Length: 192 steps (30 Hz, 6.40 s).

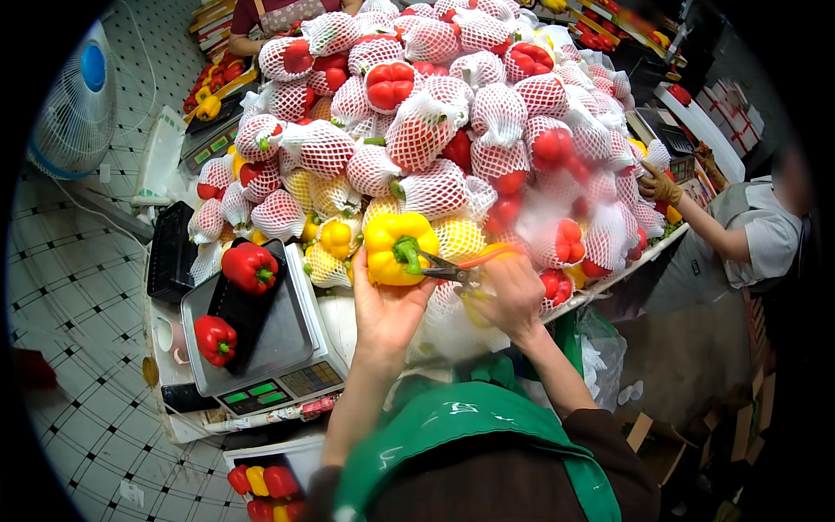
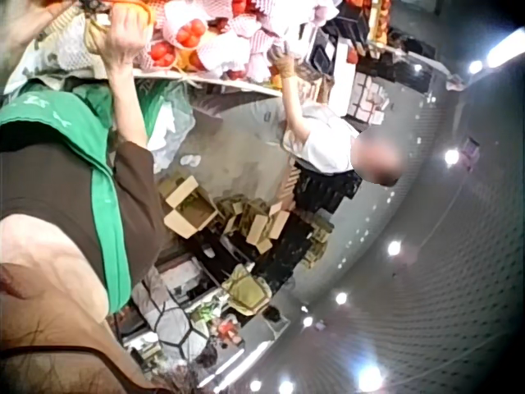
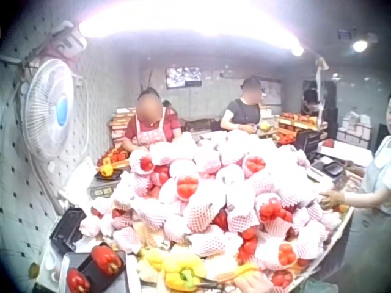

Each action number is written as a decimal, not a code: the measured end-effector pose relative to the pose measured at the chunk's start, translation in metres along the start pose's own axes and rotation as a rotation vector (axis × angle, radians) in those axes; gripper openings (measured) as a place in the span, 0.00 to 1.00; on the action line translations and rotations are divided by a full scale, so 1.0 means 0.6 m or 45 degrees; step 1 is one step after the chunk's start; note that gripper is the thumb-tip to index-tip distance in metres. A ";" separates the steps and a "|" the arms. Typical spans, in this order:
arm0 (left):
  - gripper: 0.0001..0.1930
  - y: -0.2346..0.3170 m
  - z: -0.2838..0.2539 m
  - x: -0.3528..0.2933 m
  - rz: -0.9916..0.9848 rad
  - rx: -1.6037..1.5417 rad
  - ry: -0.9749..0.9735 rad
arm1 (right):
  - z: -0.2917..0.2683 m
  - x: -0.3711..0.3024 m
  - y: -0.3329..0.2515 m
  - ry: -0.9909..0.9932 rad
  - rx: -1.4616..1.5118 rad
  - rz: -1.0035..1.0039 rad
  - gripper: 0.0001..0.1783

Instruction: The person removes bell peppers from protective foam nets using shears, weighs them on a digital scale, and places them into a white tray. The process is repeated for multiple red and yellow bell peppers.

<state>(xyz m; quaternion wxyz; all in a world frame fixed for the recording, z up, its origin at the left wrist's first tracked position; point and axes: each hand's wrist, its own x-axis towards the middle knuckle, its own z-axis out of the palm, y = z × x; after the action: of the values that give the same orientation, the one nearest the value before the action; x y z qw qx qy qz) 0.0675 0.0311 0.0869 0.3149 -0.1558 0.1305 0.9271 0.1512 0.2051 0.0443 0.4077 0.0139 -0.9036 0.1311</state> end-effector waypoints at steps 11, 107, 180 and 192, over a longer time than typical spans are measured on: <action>0.30 -0.027 -0.039 -0.006 -0.059 -0.061 0.111 | 0.020 -0.005 0.018 0.036 0.086 -0.167 0.18; 0.07 0.344 -0.218 -0.353 1.788 2.255 1.228 | 0.256 0.134 -0.183 -0.932 1.122 0.133 0.09; 0.32 0.621 -0.284 -0.257 0.666 1.873 0.854 | 0.352 0.164 -0.406 -1.244 0.969 0.278 0.54; 0.36 0.550 -0.270 -0.297 0.881 1.545 0.771 | 0.320 0.159 -0.417 -1.041 0.980 0.273 0.53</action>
<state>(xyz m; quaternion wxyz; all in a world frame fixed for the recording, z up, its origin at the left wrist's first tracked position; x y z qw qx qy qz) 0.0292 -0.3743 0.0520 -0.0128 -0.1533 0.7394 0.6554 -0.0203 -0.0760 0.0498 -0.0249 0.1194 -0.8713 0.4754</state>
